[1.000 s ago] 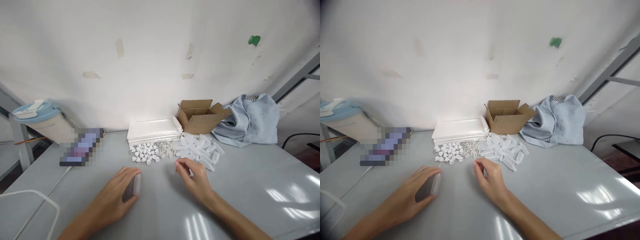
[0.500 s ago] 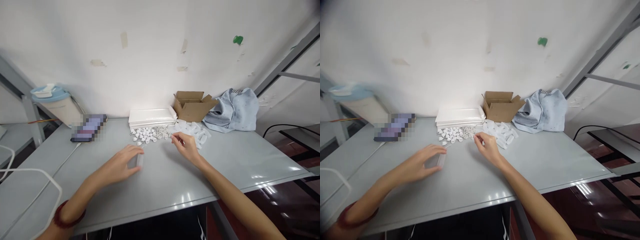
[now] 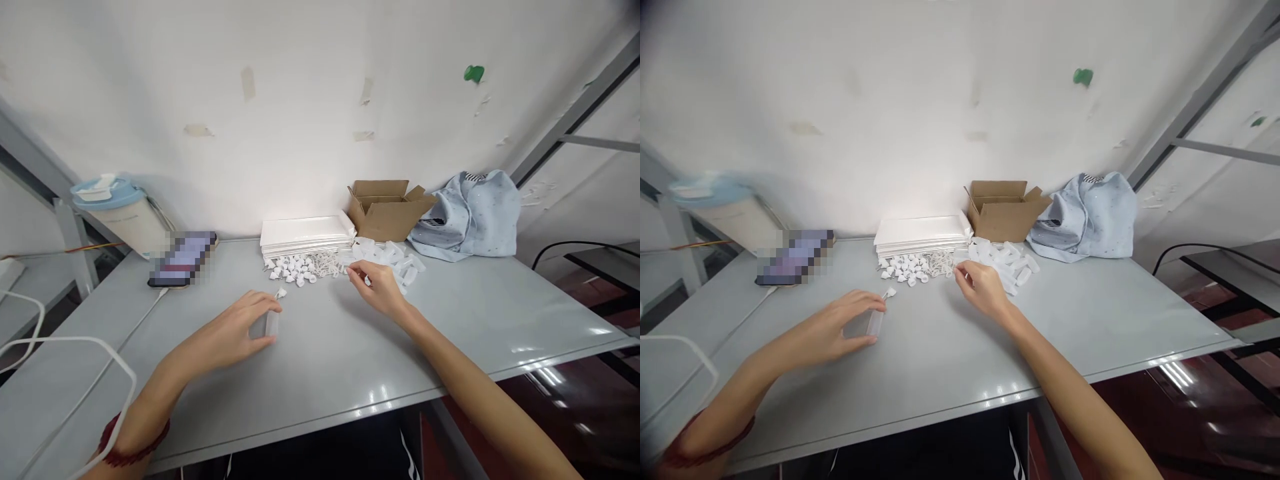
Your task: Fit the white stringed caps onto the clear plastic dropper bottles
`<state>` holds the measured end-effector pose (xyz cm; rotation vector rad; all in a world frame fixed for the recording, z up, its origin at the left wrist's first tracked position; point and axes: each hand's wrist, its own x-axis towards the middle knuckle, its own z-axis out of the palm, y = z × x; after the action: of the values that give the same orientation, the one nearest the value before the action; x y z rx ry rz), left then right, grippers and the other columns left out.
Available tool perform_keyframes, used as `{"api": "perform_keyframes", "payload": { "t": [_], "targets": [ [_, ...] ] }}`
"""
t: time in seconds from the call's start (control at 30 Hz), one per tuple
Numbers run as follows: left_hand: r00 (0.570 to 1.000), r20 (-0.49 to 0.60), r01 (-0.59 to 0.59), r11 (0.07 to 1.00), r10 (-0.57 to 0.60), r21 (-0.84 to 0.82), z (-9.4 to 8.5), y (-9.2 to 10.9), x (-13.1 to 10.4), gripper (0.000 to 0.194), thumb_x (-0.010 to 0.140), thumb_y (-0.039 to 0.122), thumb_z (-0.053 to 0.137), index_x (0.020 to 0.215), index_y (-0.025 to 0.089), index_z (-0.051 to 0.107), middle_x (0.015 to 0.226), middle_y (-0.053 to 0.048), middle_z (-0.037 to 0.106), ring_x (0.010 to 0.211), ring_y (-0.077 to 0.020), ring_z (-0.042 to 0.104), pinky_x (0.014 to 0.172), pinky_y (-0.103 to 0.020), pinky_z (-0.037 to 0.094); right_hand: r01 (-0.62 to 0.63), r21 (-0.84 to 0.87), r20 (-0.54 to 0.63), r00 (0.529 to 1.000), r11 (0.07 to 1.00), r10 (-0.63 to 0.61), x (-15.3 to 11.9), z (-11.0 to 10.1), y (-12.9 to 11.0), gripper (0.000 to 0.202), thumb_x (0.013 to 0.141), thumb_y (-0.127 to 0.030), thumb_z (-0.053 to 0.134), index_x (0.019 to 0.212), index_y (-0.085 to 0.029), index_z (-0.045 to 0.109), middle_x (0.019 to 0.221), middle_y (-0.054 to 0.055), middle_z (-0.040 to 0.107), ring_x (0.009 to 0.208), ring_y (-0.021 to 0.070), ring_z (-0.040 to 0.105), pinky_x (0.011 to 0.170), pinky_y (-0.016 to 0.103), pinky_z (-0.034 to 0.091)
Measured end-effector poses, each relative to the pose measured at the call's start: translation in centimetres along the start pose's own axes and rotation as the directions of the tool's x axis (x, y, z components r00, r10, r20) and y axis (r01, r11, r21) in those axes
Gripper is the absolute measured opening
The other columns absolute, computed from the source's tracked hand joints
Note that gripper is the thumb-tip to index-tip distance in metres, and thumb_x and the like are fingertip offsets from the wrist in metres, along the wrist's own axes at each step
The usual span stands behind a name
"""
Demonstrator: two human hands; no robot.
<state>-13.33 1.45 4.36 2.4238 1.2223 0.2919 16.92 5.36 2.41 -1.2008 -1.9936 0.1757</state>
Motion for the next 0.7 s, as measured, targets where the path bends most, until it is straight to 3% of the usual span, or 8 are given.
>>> {"api": "perform_keyframes", "payload": {
  "t": [0.2,0.37,0.5,0.57,0.63,0.7],
  "targets": [
    [1.000,-0.015,-0.016,0.997,0.017,0.074,1.2,-0.3,0.3,0.035,0.085,0.035,0.053,0.118,0.025,0.054,0.130,-0.004,0.054,0.120,-0.0249,0.050,0.100,-0.040,0.044,0.045,-0.026,0.025,0.999,0.999,-0.044,-0.4,0.0,-0.7,0.019,0.090,-0.023,0.045,0.078,-0.018,0.058,0.061,0.001,0.058,0.052,0.0109,0.050,0.050,0.023,0.035],
    [0.970,-0.241,0.004,0.994,0.021,0.105,2.2,-0.2,1.7,0.036,0.089,0.034,0.046,0.120,0.018,0.053,0.132,-0.011,0.052,0.122,-0.0257,0.048,0.102,-0.042,0.041,0.068,-0.032,0.047,0.997,0.997,-0.066,-0.4,0.1,-0.9,0.018,0.090,-0.022,0.046,0.078,-0.017,0.058,0.060,0.001,0.056,0.052,0.0103,0.049,0.049,0.022,0.035],
    [0.935,-0.355,0.025,1.000,-0.025,-0.004,1.5,-0.2,1.7,0.037,0.086,0.041,0.051,0.118,0.021,0.054,0.131,-0.008,0.054,0.120,-0.0252,0.050,0.100,-0.041,0.043,0.067,-0.031,0.039,0.997,0.997,-0.066,-0.4,0.1,-0.7,0.018,0.090,-0.022,0.046,0.077,-0.017,0.057,0.059,0.000,0.056,0.051,0.0104,0.049,0.048,0.022,0.035],
    [0.962,-0.270,0.027,0.997,-0.044,-0.066,0.7,-0.4,1.2,0.038,0.083,0.043,0.056,0.117,0.026,0.054,0.130,-0.005,0.055,0.116,-0.0244,0.053,0.099,-0.040,0.044,0.068,-0.030,0.041,0.997,0.997,-0.067,-0.4,0.0,-0.8,0.018,0.090,-0.023,0.045,0.078,-0.017,0.057,0.060,0.001,0.056,0.052,0.0106,0.049,0.048,0.022,0.035],
    [0.992,-0.115,0.033,0.996,-0.043,-0.088,-0.1,-0.6,0.4,0.035,0.081,0.042,0.058,0.114,0.030,0.056,0.130,-0.001,0.055,0.115,-0.0236,0.054,0.098,-0.038,0.044,0.070,-0.034,0.050,0.996,0.997,-0.068,-0.5,-0.1,-0.9,0.019,0.090,-0.023,0.044,0.078,-0.017,0.057,0.061,0.001,0.057,0.052,0.0109,0.049,0.049,0.022,0.035],
    [0.999,0.007,0.039,0.996,-0.038,-0.079,-0.5,-0.6,-0.2,0.031,0.081,0.038,0.057,0.112,0.032,0.056,0.131,0.001,0.054,0.117,-0.0232,0.052,0.099,-0.037,0.043,0.075,-0.044,0.056,0.996,0.996,-0.073,-0.6,-0.2,-1.0,0.019,0.091,-0.024,0.043,0.079,-0.018,0.057,0.062,0.002,0.058,0.052,0.0111,0.049,0.049,0.023,0.036]
  ]
}}
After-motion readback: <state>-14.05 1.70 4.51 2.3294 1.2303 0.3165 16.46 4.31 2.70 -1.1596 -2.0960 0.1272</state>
